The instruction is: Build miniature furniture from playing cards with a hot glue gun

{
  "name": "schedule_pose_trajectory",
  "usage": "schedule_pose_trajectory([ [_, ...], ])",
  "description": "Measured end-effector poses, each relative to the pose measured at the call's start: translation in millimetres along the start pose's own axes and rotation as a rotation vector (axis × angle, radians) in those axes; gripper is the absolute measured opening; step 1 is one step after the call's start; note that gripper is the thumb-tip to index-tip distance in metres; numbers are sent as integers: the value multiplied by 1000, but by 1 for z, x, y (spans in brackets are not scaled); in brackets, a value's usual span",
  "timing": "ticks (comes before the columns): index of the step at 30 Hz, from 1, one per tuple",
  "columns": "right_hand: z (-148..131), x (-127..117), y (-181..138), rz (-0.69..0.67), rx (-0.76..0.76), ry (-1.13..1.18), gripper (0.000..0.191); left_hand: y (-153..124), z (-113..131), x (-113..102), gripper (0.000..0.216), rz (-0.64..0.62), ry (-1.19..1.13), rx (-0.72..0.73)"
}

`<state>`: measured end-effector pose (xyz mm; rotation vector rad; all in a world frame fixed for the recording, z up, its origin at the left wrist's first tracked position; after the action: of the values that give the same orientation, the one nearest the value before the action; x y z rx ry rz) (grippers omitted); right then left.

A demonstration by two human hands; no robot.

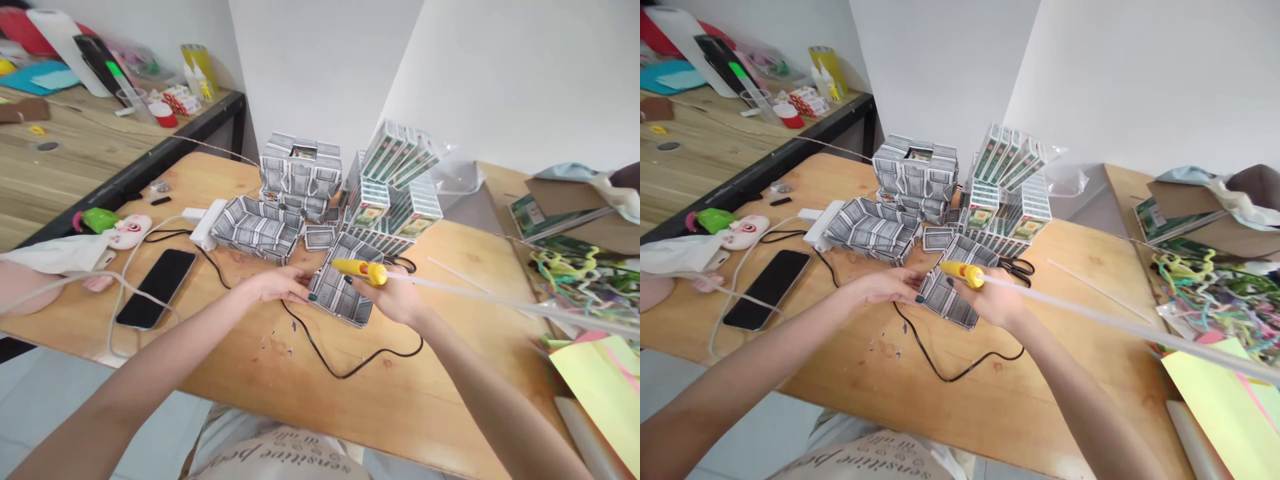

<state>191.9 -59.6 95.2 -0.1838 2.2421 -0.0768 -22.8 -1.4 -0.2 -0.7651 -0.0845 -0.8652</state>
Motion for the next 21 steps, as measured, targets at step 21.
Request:
schedule_pose_trajectory([
  [21, 150, 41, -132, 483, 791, 710, 20, -1, 3, 17, 38, 185, -35, -23],
])
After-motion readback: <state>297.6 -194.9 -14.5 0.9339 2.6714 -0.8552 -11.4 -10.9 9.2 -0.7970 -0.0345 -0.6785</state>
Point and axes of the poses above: each hand's wrist, its own y-axis towards the middle knuckle, its own x-axis out of the palm, z = x × y, the point moved 2 cm from there along y, towards the middle knuckle, and after that the axes turned 5 degrees about y, right-handed, at the moved point
